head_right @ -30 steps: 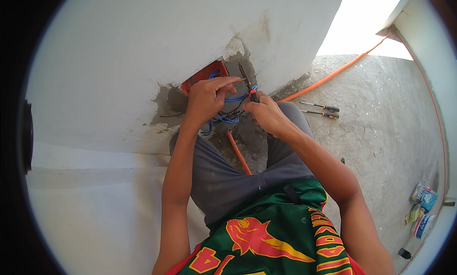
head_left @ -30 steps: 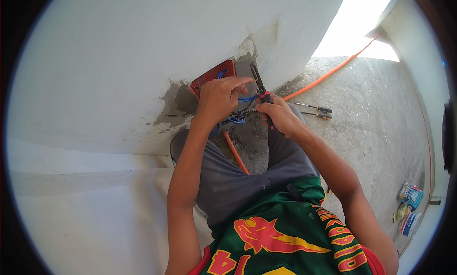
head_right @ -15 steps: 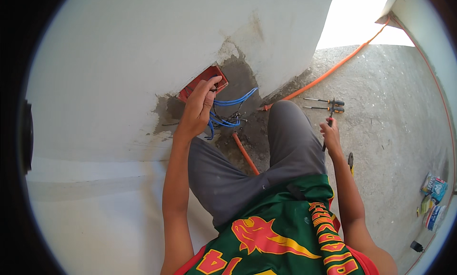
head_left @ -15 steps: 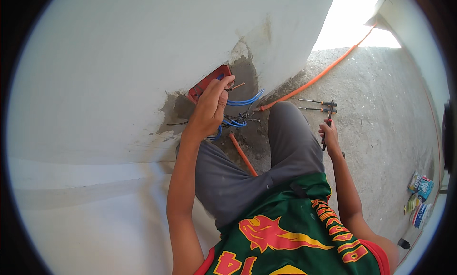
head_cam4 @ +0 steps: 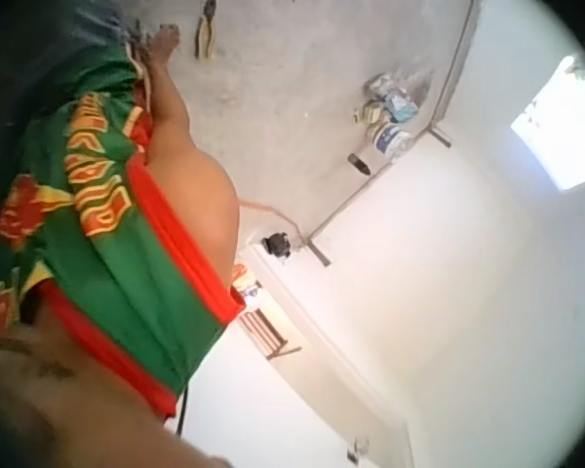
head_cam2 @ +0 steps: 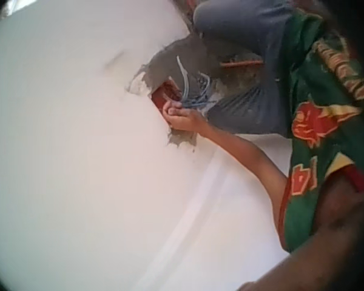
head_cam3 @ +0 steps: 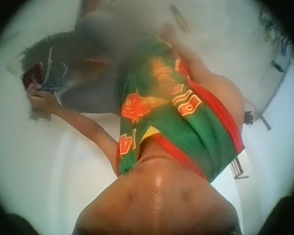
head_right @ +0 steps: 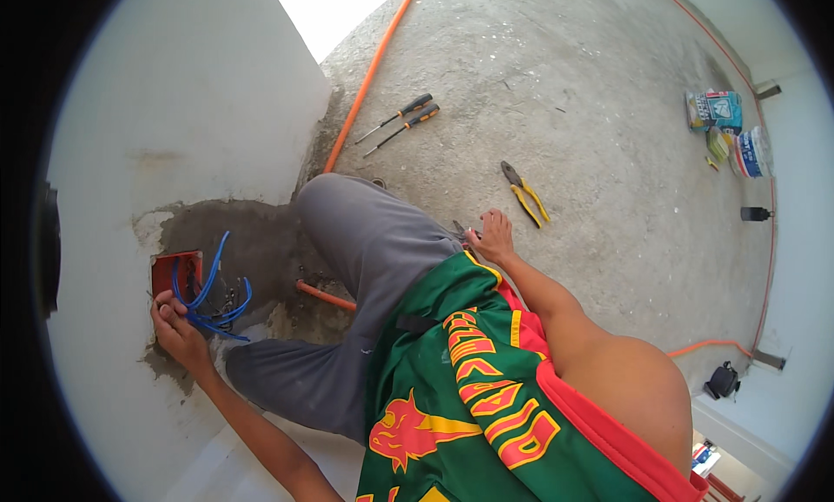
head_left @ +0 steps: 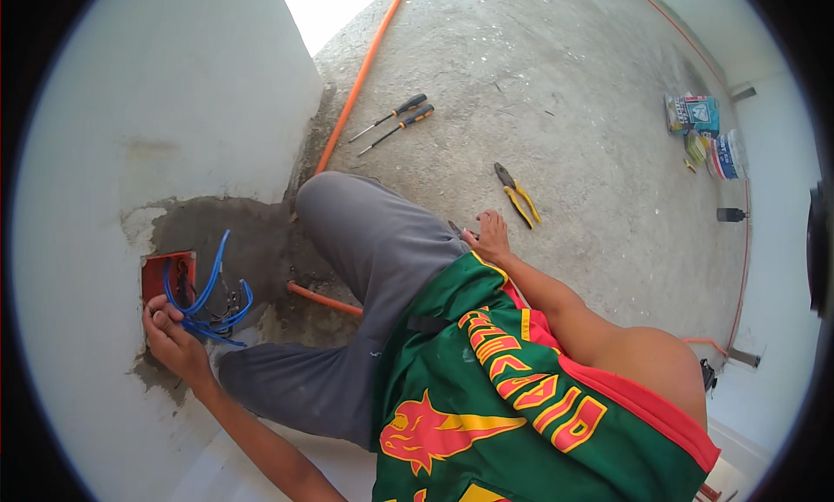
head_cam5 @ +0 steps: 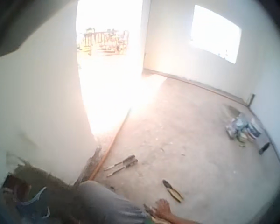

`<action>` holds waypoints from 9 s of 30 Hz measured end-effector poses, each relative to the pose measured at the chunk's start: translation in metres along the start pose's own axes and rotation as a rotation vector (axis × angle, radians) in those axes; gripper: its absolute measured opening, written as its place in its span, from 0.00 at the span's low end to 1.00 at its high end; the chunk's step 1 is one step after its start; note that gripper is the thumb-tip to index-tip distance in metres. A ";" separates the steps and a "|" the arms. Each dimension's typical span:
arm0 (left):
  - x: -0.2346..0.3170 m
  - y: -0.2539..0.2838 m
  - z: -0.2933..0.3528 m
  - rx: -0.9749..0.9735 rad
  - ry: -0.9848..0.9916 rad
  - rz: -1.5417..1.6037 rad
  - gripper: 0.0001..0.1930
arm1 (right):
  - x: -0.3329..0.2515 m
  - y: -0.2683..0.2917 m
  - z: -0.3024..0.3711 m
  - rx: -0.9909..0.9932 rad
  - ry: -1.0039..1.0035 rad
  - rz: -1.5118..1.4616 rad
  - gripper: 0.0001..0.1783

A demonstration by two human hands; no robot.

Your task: The recorder is stripping and taping electrical wires to prepare them for an outlet installation in a wall junction box.

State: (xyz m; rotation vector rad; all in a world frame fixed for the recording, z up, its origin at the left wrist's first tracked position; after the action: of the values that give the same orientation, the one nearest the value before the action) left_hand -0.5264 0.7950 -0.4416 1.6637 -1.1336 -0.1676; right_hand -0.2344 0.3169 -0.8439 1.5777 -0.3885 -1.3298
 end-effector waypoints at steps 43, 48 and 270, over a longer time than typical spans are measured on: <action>0.000 -0.016 0.009 0.308 -0.229 0.230 0.06 | -0.549 0.285 -0.075 0.628 1.546 0.759 0.22; -0.002 -0.013 0.011 0.306 -0.227 0.299 0.10 | -0.620 0.268 -0.060 0.836 1.865 0.835 0.15; 0.016 -0.015 0.020 0.367 -0.773 -0.110 0.10 | -0.447 0.169 -0.002 -1.832 -0.298 -0.601 0.28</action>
State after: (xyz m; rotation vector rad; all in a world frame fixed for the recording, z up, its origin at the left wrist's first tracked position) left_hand -0.5213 0.7695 -0.4562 2.0578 -1.7156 -0.7615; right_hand -0.3296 0.5793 -0.4554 -0.1145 1.0098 -1.4736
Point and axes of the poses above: each hand's wrist, its own z-axis away from the middle knuckle, its own y-axis out of the back of the hand, x = y × z, the point moved 6 cm from there along -z, towards the middle knuckle, and after that the axes turned 7 degrees about -z, right-handed, at the moved point
